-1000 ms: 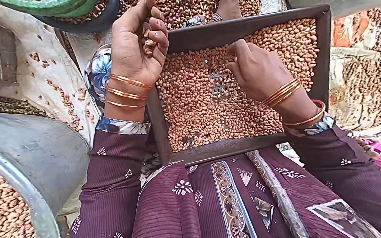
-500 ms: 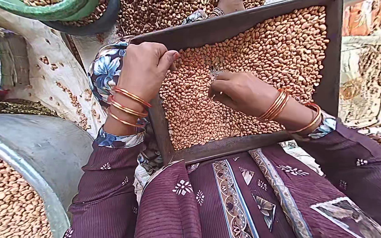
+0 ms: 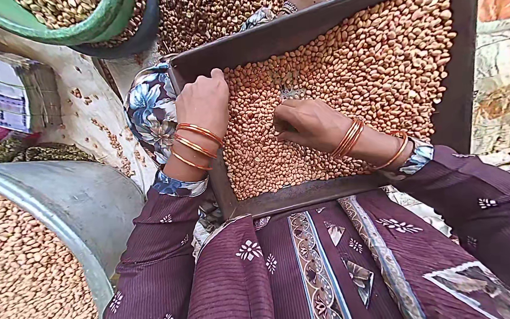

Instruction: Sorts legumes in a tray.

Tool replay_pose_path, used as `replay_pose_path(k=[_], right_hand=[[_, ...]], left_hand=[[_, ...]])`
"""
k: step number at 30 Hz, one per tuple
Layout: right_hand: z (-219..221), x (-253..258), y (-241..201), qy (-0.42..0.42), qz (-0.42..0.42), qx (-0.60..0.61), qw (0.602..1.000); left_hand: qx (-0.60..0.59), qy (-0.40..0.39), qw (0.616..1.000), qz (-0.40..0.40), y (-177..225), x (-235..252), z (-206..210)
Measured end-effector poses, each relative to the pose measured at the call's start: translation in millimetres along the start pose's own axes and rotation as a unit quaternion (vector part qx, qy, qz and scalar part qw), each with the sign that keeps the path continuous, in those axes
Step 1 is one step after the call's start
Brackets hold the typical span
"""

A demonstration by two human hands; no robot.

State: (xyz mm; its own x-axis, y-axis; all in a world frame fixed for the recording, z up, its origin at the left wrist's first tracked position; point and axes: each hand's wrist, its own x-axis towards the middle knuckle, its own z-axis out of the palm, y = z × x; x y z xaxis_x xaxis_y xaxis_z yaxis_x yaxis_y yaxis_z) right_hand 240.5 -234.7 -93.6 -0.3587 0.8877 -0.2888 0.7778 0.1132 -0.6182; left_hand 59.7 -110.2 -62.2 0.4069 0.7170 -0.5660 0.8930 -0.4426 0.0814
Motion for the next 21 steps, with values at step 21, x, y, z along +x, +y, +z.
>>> replay_pose_path(k=[21], right_hand=[[-6.4, 13.3, 1.9, -0.053, -0.081, -0.022, 0.995]], left_hand=[[-0.71, -0.086, 0.652, 0.249, -65.4, -3.4, -6.1]])
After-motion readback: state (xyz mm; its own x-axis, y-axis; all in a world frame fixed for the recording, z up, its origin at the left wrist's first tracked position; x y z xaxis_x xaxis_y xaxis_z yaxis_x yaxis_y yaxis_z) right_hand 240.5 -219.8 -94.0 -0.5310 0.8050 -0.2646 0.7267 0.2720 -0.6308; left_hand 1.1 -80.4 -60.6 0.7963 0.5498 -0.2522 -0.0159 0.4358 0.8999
